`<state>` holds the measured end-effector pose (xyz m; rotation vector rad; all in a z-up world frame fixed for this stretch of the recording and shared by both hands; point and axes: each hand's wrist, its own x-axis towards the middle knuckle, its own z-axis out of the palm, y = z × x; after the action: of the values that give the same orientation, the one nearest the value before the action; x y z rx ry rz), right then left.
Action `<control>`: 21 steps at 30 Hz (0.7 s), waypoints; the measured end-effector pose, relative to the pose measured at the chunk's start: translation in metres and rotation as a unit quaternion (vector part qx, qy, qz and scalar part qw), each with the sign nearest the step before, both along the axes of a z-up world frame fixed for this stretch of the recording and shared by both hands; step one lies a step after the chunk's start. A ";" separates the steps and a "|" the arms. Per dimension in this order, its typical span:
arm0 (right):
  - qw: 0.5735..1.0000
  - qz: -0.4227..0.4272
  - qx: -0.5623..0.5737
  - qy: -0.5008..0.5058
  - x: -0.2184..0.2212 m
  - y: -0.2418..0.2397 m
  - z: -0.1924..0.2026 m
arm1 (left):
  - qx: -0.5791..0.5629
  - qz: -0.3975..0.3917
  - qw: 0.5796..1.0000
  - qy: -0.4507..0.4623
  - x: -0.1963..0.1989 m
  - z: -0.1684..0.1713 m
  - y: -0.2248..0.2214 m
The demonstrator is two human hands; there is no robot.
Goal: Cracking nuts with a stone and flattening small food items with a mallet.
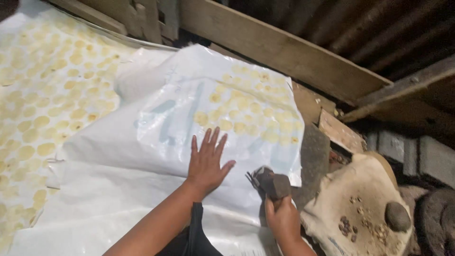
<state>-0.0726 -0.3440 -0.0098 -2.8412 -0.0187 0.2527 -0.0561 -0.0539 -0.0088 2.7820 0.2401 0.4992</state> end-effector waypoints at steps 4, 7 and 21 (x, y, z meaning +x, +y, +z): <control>0.998 -0.028 -0.009 0.060 0.044 0.015 0.056 | 0.017 -0.103 0.994 0.023 0.011 -0.007 -0.031; 0.999 -0.019 -0.013 0.046 0.058 0.018 0.068 | -0.008 -0.086 0.995 0.056 0.033 -0.012 -0.030; 0.908 0.270 -0.268 0.176 0.085 -0.149 0.136 | 0.070 -0.095 0.991 0.063 0.031 0.015 -0.009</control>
<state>0.0126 -0.4934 0.1262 -3.2039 -0.7810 1.0284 -0.0247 -0.0632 0.0067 2.9377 -0.0348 0.3044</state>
